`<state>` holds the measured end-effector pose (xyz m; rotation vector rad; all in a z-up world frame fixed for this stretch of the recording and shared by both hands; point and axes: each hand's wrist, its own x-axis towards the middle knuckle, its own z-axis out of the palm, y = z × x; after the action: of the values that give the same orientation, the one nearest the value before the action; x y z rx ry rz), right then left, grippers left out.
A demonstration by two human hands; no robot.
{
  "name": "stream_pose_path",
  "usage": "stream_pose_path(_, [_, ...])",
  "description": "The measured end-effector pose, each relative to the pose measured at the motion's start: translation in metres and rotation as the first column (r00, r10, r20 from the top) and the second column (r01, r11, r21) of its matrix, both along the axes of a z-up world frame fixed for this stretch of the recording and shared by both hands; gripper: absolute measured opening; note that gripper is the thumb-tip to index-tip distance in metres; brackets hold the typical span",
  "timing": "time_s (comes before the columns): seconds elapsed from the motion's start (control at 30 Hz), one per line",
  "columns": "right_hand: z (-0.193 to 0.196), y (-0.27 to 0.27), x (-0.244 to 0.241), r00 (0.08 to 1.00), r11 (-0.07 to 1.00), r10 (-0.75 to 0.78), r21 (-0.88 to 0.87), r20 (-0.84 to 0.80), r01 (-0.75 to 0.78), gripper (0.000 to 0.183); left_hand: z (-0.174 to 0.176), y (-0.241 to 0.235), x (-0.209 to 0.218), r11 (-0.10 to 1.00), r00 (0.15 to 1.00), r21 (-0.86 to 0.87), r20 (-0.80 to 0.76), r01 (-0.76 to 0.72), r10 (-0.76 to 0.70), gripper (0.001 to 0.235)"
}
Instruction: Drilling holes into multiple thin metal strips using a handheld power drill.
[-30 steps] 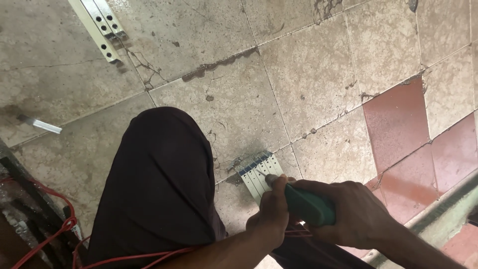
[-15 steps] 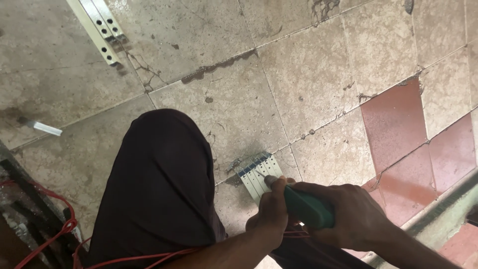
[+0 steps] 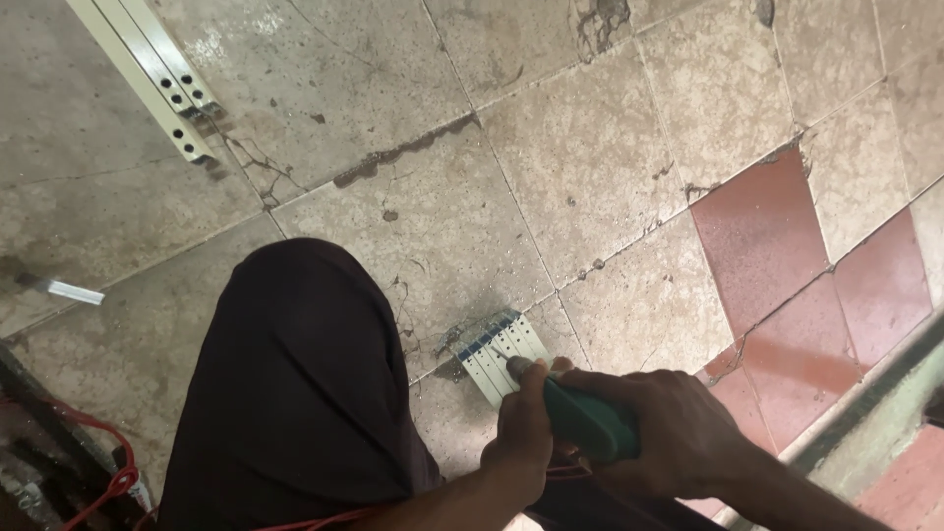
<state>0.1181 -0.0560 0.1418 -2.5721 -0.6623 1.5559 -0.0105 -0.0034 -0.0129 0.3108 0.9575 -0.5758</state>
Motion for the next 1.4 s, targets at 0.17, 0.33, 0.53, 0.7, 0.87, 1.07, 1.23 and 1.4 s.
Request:
stream_pose_path(0.17, [0.002,0.008,-0.002,1.000,0.994,0.006,-0.111,-0.019,-0.009,0.089,0.000,-0.002,0.000,0.998,0.998,-0.005,-0.010,-0.059,0.059,0.061])
stream_pose_path(0.33, [-0.013,-0.014,-0.012,0.999,0.999,-0.009,-0.040,0.042,0.011,0.090,-0.019,-0.015,-0.006,0.998,0.997,0.007,-0.042,-0.061,0.062,0.063])
stream_pose_path(0.53, [-0.004,0.001,-0.008,0.999,0.988,0.050,-0.146,-0.006,-0.050,0.091,-0.009,-0.009,-0.005,0.999,0.994,-0.020,-0.103,-0.035,0.033,0.062])
stream_pose_path(0.7, [0.002,-0.011,-0.011,0.994,0.985,0.107,-0.133,-0.025,-0.109,0.097,0.007,-0.007,-0.009,0.991,0.989,-0.063,-0.100,-0.118,0.111,0.062])
stream_pose_path(0.87, [0.013,-0.001,-0.020,0.994,0.968,0.031,-0.246,-0.101,-0.056,0.093,0.014,-0.012,-0.016,0.981,0.986,-0.147,0.091,-0.126,0.140,0.068])
stream_pose_path(1.07, [0.010,0.005,-0.022,0.986,0.957,0.125,-0.251,-0.108,-0.149,0.092,0.007,-0.017,-0.027,0.979,0.995,-0.178,-0.045,-0.101,0.095,0.074])
stream_pose_path(1.23, [0.011,0.011,-0.020,0.986,0.953,0.126,-0.263,-0.111,-0.151,0.090,0.001,-0.021,-0.028,0.984,0.994,-0.146,-0.058,-0.101,0.093,0.071])
stream_pose_path(1.4, [0.007,0.013,-0.020,0.985,0.942,0.123,-0.298,-0.123,-0.155,0.087,0.000,-0.018,-0.027,0.986,0.996,-0.145,-0.054,-0.085,0.078,0.074])
